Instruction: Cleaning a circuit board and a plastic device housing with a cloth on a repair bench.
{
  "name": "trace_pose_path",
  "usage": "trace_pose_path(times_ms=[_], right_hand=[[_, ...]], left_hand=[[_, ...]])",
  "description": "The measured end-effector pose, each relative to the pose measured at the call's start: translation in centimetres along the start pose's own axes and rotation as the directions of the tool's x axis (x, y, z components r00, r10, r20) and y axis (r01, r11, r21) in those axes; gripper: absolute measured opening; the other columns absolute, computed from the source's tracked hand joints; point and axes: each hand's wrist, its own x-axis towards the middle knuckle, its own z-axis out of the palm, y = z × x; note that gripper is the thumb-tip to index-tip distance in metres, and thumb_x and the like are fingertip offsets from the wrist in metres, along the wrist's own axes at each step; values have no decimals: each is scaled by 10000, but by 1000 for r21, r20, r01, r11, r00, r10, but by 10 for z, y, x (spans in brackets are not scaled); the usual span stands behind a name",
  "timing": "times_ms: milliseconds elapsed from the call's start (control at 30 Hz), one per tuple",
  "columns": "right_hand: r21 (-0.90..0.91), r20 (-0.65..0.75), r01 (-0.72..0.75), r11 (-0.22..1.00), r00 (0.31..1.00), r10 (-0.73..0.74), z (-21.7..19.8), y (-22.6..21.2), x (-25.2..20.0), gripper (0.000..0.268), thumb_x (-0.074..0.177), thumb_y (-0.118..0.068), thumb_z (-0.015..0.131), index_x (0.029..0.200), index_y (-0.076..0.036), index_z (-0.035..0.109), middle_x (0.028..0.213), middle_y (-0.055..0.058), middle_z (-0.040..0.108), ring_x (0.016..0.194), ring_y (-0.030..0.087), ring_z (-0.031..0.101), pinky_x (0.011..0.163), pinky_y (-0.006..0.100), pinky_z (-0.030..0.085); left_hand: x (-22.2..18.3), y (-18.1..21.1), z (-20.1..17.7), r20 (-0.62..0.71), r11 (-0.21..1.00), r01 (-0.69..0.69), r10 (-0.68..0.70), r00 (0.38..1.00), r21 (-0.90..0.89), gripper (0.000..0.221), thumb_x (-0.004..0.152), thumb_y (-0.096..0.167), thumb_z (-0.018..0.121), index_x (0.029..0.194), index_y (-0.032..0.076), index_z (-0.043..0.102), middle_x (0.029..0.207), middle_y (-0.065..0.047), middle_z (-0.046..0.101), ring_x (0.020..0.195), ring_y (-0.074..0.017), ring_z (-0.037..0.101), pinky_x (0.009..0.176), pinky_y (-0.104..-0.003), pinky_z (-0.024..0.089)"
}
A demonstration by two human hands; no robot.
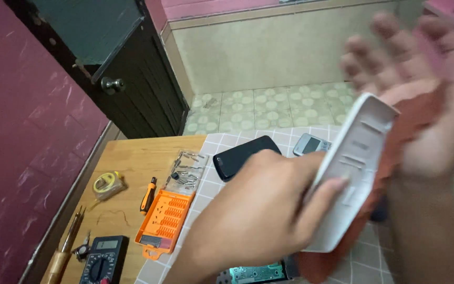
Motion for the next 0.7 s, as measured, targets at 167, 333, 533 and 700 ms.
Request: trace_pose_path(times_ms=[167, 333, 533, 700], right_hand=[[40, 52, 15, 999, 998, -18, -3, 10, -2, 398, 893, -537, 656, 1116, -208, 682, 1371, 130, 672, 1203, 339, 691, 1093, 425, 577], [-184, 1, -90, 979, 996, 91, 50, 30, -41, 567, 975, -501, 400, 1227, -34, 600, 1113, 212, 752, 724, 182, 583, 639, 333, 496], [-88, -5, -39, 995, 999, 38, 23, 19, -6, 533, 940, -478, 477, 1287, -77, 517, 1277, 218, 685, 1049, 352, 740, 957, 471, 672], [-1, -114, -22, 1000, 993, 22, 2, 8, 6, 503, 778, -494, 730, 1130, -157, 604, 1306, 171, 712, 1168, 366, 750, 1067, 467, 689]], left_hand=[[10, -8, 19, -158, 999, 19, -15, 987, 28, 392, 1007, 357, 392, 888, 56, 613, 729, -223, 716, 679, -482, 655, 619, -540, 442], [11, -5, 0, -409, 991, 50, -98, 907, -127, 310, 1011, 316, 442, 854, 109, 613, 636, -30, 602, 496, -148, 497, 491, -343, 400], [0, -9, -5, -146, 1000, -2, 4, 989, 14, 325, 1011, 329, 386, 911, 103, 597, 700, -150, 725, 608, -382, 671, 597, -456, 447], [17, -12, -1, 41, 983, 163, -160, 986, -89, 352, 979, 379, 438, 831, 112, 611, 757, -110, 755, 692, -315, 684, 644, -399, 446]])
